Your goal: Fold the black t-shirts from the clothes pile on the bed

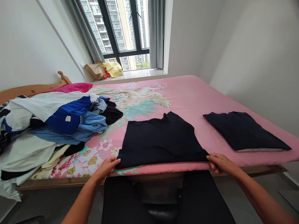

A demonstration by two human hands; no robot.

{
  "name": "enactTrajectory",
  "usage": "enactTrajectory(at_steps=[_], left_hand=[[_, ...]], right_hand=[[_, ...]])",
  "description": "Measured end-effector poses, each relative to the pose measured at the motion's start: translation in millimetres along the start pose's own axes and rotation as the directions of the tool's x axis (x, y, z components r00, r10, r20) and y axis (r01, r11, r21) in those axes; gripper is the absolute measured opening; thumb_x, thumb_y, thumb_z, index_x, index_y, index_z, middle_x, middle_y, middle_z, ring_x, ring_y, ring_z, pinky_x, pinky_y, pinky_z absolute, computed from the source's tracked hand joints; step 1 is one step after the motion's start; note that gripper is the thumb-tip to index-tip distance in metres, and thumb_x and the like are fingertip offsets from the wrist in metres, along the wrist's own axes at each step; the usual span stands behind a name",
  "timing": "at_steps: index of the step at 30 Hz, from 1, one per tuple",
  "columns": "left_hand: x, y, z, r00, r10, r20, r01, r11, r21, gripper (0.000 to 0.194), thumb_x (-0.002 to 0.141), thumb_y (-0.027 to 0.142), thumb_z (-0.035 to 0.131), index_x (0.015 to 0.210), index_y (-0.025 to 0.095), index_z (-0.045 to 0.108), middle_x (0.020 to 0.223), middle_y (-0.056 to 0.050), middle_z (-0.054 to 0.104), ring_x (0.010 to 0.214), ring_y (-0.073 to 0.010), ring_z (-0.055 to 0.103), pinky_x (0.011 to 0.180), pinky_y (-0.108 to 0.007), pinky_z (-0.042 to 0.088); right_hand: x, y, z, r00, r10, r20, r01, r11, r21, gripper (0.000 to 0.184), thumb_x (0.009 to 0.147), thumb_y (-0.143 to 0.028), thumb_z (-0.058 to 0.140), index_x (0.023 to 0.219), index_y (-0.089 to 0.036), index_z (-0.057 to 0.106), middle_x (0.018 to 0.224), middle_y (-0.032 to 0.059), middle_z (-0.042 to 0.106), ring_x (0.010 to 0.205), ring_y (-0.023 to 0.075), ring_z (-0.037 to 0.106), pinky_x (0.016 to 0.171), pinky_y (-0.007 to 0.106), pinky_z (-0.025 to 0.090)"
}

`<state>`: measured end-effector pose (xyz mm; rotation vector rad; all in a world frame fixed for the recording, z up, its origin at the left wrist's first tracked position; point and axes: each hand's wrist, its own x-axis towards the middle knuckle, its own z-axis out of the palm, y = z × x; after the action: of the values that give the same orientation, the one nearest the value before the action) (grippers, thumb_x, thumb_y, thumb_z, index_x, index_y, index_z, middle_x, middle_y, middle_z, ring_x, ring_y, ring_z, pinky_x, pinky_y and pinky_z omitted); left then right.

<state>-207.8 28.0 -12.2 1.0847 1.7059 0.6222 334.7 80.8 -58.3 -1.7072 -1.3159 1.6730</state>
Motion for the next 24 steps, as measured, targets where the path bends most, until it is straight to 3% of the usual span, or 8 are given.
enactTrajectory(at_steps=[4,8,16,20,24], left_hand=[[-6,-20,13.2,0.998,-0.02,-0.055,0.019,1.0,-0.008,0.046,0.064,0.063,0.058,0.077,0.02,0.047,0.031,0.011,0.035,0.027,-0.0067,0.03,0.03,-0.017,0.019],[-8,-21,21.2,0.987,0.037,-0.154,-0.053,0.993,-0.104,0.044,0.066,0.06,0.059,0.078,0.021,0.046,0.034,0.012,0.038,0.027,-0.0064,0.034,0.029,-0.015,0.024],[-13,-22,25.0,0.988,-0.012,-0.153,0.005,0.999,-0.044,0.046,0.064,0.064,0.057,0.072,0.021,0.045,0.033,0.011,0.035,0.025,-0.008,0.036,0.028,-0.015,0.022],[-12,-17,25.8,0.981,-0.041,-0.191,0.052,0.997,0.054,0.047,0.064,0.066,0.053,0.073,0.02,0.048,0.032,0.01,0.036,0.026,-0.0095,0.037,0.028,-0.017,0.022],[-10,-21,24.5,0.986,-0.058,-0.154,0.064,0.997,0.031,0.047,0.063,0.065,0.055,0.073,0.02,0.047,0.032,0.012,0.033,0.025,-0.0084,0.033,0.028,-0.017,0.021]], right_hand=[[-14,8,3,1.0,0.004,0.008,-0.005,0.998,0.057,0.038,0.07,-0.054,0.057,0.07,-0.021,0.037,0.049,-0.0059,0.052,0.035,0.0074,0.044,0.035,0.019,0.031],[-10,3,12,0.999,0.043,-0.012,-0.043,0.998,0.047,0.044,0.069,-0.061,0.057,0.071,-0.022,0.036,0.047,-0.0067,0.051,0.034,0.0089,0.045,0.034,0.02,0.032],[-15,15,15,0.995,0.089,-0.049,-0.084,0.991,0.107,0.044,0.066,-0.059,0.06,0.072,-0.023,0.035,0.043,-0.0075,0.048,0.032,0.0077,0.041,0.033,0.019,0.027],[-18,7,18,0.996,0.071,-0.058,-0.065,0.993,0.098,0.045,0.067,-0.06,0.059,0.071,-0.023,0.034,0.043,-0.0073,0.048,0.033,0.0081,0.042,0.035,0.02,0.031],[-20,6,18,0.997,0.074,-0.03,-0.07,0.991,0.111,0.043,0.07,-0.059,0.057,0.07,-0.023,0.034,0.044,-0.0072,0.049,0.034,0.0078,0.043,0.036,0.019,0.032]])
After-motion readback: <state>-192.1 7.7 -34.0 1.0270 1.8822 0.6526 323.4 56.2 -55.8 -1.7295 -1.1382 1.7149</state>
